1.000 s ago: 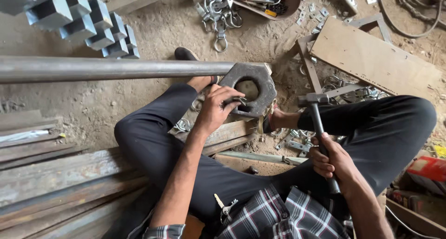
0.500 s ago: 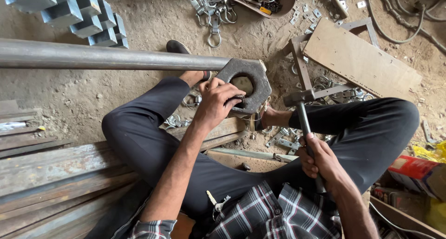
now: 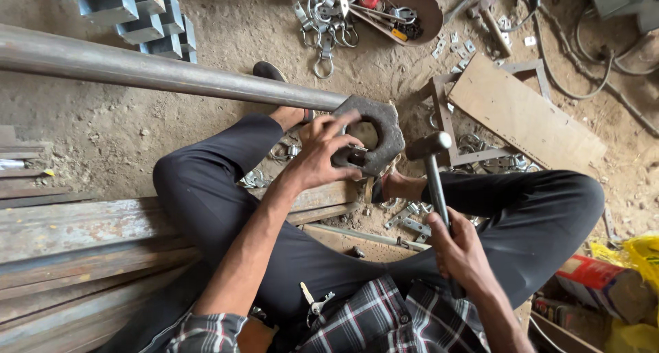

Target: The person assembles a metal piece by placing a small metal plate onto a larger hexagonal metal component attached to a long metal rod, securing it using a hammer and a metal pin.

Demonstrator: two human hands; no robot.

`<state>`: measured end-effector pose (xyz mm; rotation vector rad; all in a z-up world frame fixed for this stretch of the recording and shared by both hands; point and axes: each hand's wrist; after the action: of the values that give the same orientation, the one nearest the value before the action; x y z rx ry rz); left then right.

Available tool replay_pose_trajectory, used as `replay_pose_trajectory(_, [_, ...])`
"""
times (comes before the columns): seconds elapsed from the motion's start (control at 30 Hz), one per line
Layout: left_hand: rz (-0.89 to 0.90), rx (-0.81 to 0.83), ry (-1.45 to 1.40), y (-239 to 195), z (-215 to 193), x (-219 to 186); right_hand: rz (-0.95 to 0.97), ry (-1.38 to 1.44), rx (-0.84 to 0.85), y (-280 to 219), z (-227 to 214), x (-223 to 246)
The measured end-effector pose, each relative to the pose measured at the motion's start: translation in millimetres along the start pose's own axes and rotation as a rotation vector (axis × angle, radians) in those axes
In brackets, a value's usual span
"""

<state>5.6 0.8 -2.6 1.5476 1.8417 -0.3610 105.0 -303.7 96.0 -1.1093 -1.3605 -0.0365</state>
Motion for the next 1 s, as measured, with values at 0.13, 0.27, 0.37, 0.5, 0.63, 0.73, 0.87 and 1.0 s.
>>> replay_pose_trajectory(0.13, [0.019, 0.027, 0.089, 0.7, 4.3, 10.0, -0.108, -0.113, -0.018, -0.2, 8.5, 13.1])
replay_pose_trajectory(0.27, [-0.080, 0.095, 0.033, 1.2, 8.8, 16.7, -0.233, -0.005, 0.097, 1.0, 17.7, 16.4])
replay_pose_trajectory(0.37, [-0.061, 0.069, 0.004, 0.3, 8.6, 16.6, -0.249, -0.164, 0.152, 10.3, 29.6, 10.8])
replay_pose_trajectory(0.5, [-0.104, 0.099, 0.007, 4.4, 10.7, 15.5, -0.120, -0.371, 0.177, 14.6, 30.5, 19.9])
replay_pose_trajectory(0.63, [-0.091, 0.102, -0.001, 0.0, 11.5, 16.7, -0.129, -0.267, 0.142, -3.4, 27.2, 53.3])
replay_pose_trajectory(0.73, [-0.051, 0.045, -0.012, 3.8, 12.8, 18.7, -0.171, -0.126, 0.152, -10.7, 25.8, 70.0])
replay_pose_trajectory(0.87, [-0.098, -0.103, -0.034, 9.0, 15.6, 14.3, -0.162, -0.019, 0.093, -5.4, 16.6, 59.7])
replay_pose_trajectory(1.0, [-0.102, -0.341, -0.016, 16.2, 12.8, 4.7, -0.097, 0.067, 0.058, 0.8, 5.9, 30.8])
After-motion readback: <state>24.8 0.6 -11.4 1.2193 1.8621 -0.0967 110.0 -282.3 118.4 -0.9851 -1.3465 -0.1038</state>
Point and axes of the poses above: each hand's wrist, its own y-axis towards the middle knuckle, its own z-axis out of the palm, x = y × z, and after that the axes turned 5 degrees about y, right-handed
